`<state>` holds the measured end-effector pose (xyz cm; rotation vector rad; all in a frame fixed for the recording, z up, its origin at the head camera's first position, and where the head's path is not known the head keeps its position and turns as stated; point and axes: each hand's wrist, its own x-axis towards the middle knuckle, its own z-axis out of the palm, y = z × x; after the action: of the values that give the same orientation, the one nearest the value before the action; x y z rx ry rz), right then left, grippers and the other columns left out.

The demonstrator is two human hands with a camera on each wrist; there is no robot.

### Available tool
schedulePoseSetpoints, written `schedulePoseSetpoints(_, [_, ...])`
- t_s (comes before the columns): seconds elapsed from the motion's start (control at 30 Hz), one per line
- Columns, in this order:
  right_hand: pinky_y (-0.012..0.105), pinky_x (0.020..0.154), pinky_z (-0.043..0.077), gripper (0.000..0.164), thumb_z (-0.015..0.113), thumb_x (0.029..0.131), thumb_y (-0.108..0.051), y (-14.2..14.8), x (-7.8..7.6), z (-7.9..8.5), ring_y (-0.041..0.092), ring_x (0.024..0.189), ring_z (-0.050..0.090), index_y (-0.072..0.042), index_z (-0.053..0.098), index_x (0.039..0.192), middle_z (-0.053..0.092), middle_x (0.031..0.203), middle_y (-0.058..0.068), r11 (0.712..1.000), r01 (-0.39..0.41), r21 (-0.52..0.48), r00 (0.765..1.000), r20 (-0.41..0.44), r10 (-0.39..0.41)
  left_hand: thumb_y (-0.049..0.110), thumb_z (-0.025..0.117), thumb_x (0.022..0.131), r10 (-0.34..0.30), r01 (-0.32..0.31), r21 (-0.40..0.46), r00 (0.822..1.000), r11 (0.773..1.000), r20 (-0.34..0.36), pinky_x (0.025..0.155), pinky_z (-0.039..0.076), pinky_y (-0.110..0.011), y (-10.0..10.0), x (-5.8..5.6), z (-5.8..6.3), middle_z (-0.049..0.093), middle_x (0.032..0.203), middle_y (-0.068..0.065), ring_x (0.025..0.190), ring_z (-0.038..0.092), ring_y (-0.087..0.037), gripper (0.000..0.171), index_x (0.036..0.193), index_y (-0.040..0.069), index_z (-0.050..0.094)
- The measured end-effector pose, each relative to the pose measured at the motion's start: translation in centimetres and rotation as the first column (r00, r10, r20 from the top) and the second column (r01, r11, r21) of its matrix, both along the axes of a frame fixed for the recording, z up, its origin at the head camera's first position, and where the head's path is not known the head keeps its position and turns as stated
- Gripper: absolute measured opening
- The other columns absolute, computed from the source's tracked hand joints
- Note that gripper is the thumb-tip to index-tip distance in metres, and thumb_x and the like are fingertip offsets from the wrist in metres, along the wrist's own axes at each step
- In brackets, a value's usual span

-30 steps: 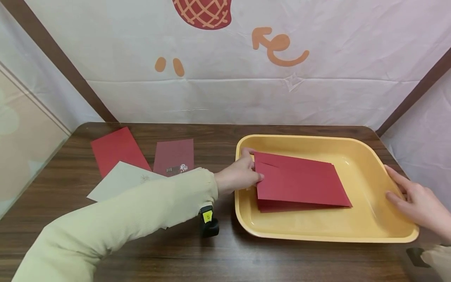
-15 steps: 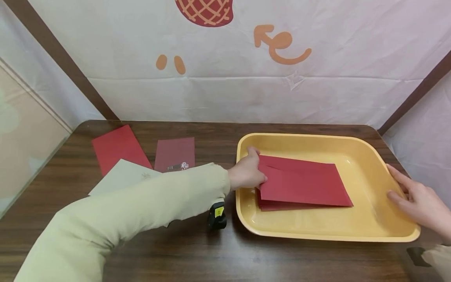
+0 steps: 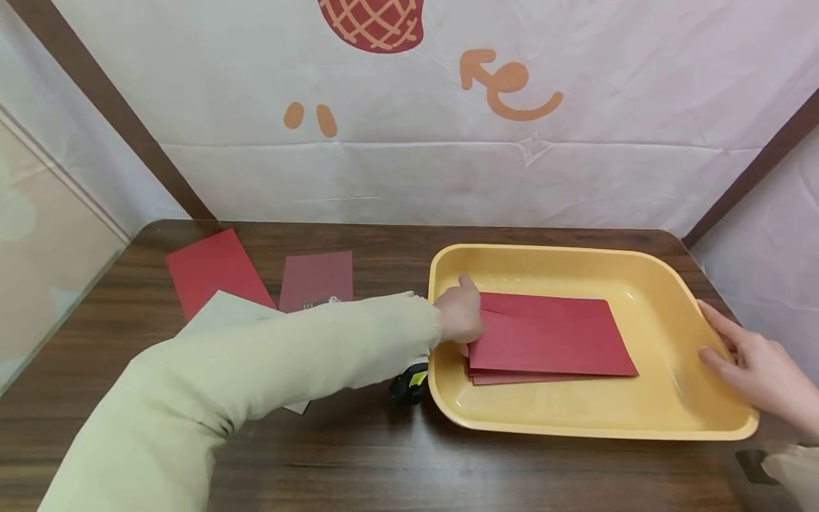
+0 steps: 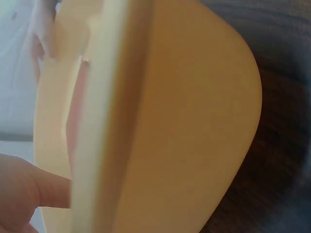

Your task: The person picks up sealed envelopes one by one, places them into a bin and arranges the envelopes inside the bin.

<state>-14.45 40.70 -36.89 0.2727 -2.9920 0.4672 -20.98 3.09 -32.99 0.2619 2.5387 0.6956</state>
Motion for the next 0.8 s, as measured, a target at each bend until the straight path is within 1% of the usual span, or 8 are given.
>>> schedulePoseSetpoints(0.1, [0.024, 0.048, 0.035, 0.066, 0.059, 0.091, -0.009, 0.0, 0.0, 0.0, -0.001, 0.048, 0.041, 0.008, 0.026, 0.145, 0.064, 0.079, 0.027, 1.000, 0.004, -0.002, 1.000, -0.001, -0.004, 0.007, 0.064, 0.085, 0.003, -0.003, -0.032, 1.000, 0.999, -0.003, 0.054, 0.055, -0.028, 0.4, 0.0, -0.1, 0.059, 0.078, -0.014, 0.059, 0.067, -0.022, 0.067, 0.137, -0.006, 0.024])
schedulePoseSetpoints(0.2, [0.024, 0.048, 0.035, 0.066, 0.059, 0.091, -0.008, 0.0, 0.0, 0.1, -0.001, 0.048, 0.041, 0.007, 0.026, 0.146, 0.064, 0.081, 0.029, 1.000, 0.007, -0.005, 1.000, 0.003, -0.007, 0.007, 0.063, 0.086, 0.010, -0.011, -0.054, 1.000, 0.999, -0.013, 0.049, 0.054, -0.027, 0.5, 0.0, -0.2, 0.058, 0.080, -0.015, 0.054, 0.066, -0.020, 0.055, 0.128, -0.005, 0.031])
schedulePoseSetpoints(0.33, [0.023, 0.047, 0.035, 0.066, 0.058, 0.091, -0.007, 0.0, 0.0, 0.2, -0.001, 0.046, 0.041, 0.007, 0.025, 0.146, 0.064, 0.082, 0.030, 1.000, 0.011, -0.008, 1.000, 0.009, -0.011, 0.008, 0.064, 0.085, 0.006, -0.009, -0.081, 0.999, 0.997, -0.036, 0.046, 0.052, -0.025, 0.6, 0.0, -0.2, 0.056, 0.087, -0.017, 0.050, 0.063, -0.018, 0.054, 0.127, -0.005, 0.033])
schedulePoseSetpoints(0.47, [0.023, 0.047, 0.035, 0.066, 0.058, 0.091, -0.007, -0.1, 0.1, 0.3, -0.002, 0.047, 0.041, 0.007, 0.025, 0.146, 0.064, 0.082, 0.029, 1.000, 0.012, -0.010, 1.000, 0.010, -0.012, 0.009, 0.066, 0.084, 0.003, -0.006, -0.082, 0.999, 0.997, -0.042, 0.045, 0.052, -0.025, 0.6, 0.0, -0.2, 0.054, 0.094, -0.018, 0.050, 0.062, -0.018, 0.056, 0.127, -0.006, 0.033])
schedulePoseSetpoints(0.57, [0.023, 0.047, 0.035, 0.066, 0.058, 0.091, -0.007, 0.0, 0.0, 0.3, -0.002, 0.046, 0.041, 0.007, 0.025, 0.146, 0.064, 0.081, 0.029, 1.000, 0.015, -0.009, 1.000, 0.009, -0.015, 0.009, 0.065, 0.084, -0.004, 0.001, -0.067, 0.999, 0.998, -0.044, 0.045, 0.051, -0.024, 0.3, 0.0, 0.2, 0.056, 0.096, -0.019, 0.049, 0.064, -0.018, 0.056, 0.127, -0.006, 0.033])
schedulePoseSetpoints(0.67, [0.023, 0.046, 0.035, 0.067, 0.058, 0.091, -0.007, 0.1, 0.0, 0.2, -0.002, 0.046, 0.041, 0.006, 0.024, 0.147, 0.064, 0.082, 0.028, 1.000, 0.014, -0.011, 1.000, 0.002, -0.014, 0.009, 0.062, 0.086, -0.021, 0.020, -0.029, 0.999, 0.999, -0.040, 0.047, 0.051, -0.023, -0.2, 0.0, 0.5, 0.059, 0.099, -0.020, 0.052, 0.067, -0.019, 0.058, 0.133, -0.007, 0.030])
schedulePoseSetpoints(0.73, [0.023, 0.046, 0.035, 0.067, 0.059, 0.091, -0.007, 0.2, 0.0, 0.1, -0.002, 0.046, 0.041, 0.006, 0.025, 0.147, 0.064, 0.081, 0.027, 1.000, 0.006, -0.016, 1.000, -0.006, -0.006, 0.008, 0.059, 0.087, -0.026, 0.027, 0.024, 0.999, 0.999, -0.041, 0.050, 0.052, -0.024, -0.7, 0.1, 0.7, 0.060, 0.102, -0.023, 0.055, 0.069, -0.021, 0.062, 0.138, -0.009, 0.027])
schedulePoseSetpoints(0.8, [0.023, 0.046, 0.035, 0.067, 0.059, 0.090, -0.006, 0.3, -0.1, 0.0, -0.003, 0.048, 0.041, 0.005, 0.025, 0.147, 0.064, 0.080, 0.026, 1.000, 0.000, -0.019, 1.000, -0.013, -0.001, 0.008, 0.056, 0.088, -0.018, 0.021, 0.095, 0.999, 0.995, -0.030, 0.055, 0.055, -0.027, -1.2, 0.1, 0.7, 0.061, 0.101, -0.023, 0.060, 0.070, -0.024, 0.064, 0.140, -0.009, 0.024])
